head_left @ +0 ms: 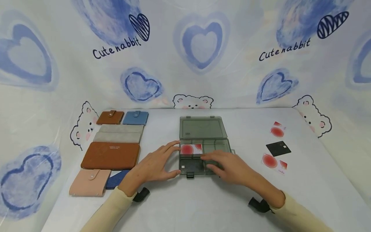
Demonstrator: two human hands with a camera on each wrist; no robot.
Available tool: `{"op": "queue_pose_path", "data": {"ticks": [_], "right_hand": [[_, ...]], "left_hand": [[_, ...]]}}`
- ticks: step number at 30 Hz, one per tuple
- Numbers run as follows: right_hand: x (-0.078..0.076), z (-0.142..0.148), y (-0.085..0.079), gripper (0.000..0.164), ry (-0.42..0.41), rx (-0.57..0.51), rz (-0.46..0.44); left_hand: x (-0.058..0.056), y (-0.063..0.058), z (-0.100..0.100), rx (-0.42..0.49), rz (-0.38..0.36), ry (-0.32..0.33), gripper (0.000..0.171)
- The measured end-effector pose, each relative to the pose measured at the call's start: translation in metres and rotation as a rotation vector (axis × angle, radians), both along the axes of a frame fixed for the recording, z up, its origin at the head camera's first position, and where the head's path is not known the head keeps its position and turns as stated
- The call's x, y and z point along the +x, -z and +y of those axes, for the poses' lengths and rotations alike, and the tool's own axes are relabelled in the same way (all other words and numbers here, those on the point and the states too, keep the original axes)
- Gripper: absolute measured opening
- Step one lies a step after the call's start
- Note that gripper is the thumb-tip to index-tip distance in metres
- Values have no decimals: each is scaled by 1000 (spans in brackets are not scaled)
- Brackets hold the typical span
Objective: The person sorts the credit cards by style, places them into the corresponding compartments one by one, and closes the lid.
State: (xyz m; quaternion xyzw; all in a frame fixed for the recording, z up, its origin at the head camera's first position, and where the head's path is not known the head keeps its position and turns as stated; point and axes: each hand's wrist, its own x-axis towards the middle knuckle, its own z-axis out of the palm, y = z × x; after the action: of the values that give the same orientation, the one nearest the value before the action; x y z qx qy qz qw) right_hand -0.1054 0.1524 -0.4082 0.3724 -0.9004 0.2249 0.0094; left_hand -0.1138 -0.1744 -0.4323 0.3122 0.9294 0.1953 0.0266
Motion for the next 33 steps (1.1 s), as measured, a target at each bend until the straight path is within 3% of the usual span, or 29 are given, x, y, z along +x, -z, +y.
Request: {"op": "queue_pose_path", "data": {"ticks": [6,11,17,25,33], "right_hand": [[-26,46,-9,45,9,-224,21],[-50,94,-6,48,87,-214,64],[-66,152,6,40,214,-164,-19],[-65,221,22,38,309,-20,-113],[-56,261,27,45,362,50,-105]], "left_hand": [[1,0,-1,-19,19,-5,79],[0,-1,-1,-31,37,-5,79],[0,0,-2,-25,35,1,79],[-1,0,0,-8,38,16,79],[-1,2,0,0,43,20,79]]}}
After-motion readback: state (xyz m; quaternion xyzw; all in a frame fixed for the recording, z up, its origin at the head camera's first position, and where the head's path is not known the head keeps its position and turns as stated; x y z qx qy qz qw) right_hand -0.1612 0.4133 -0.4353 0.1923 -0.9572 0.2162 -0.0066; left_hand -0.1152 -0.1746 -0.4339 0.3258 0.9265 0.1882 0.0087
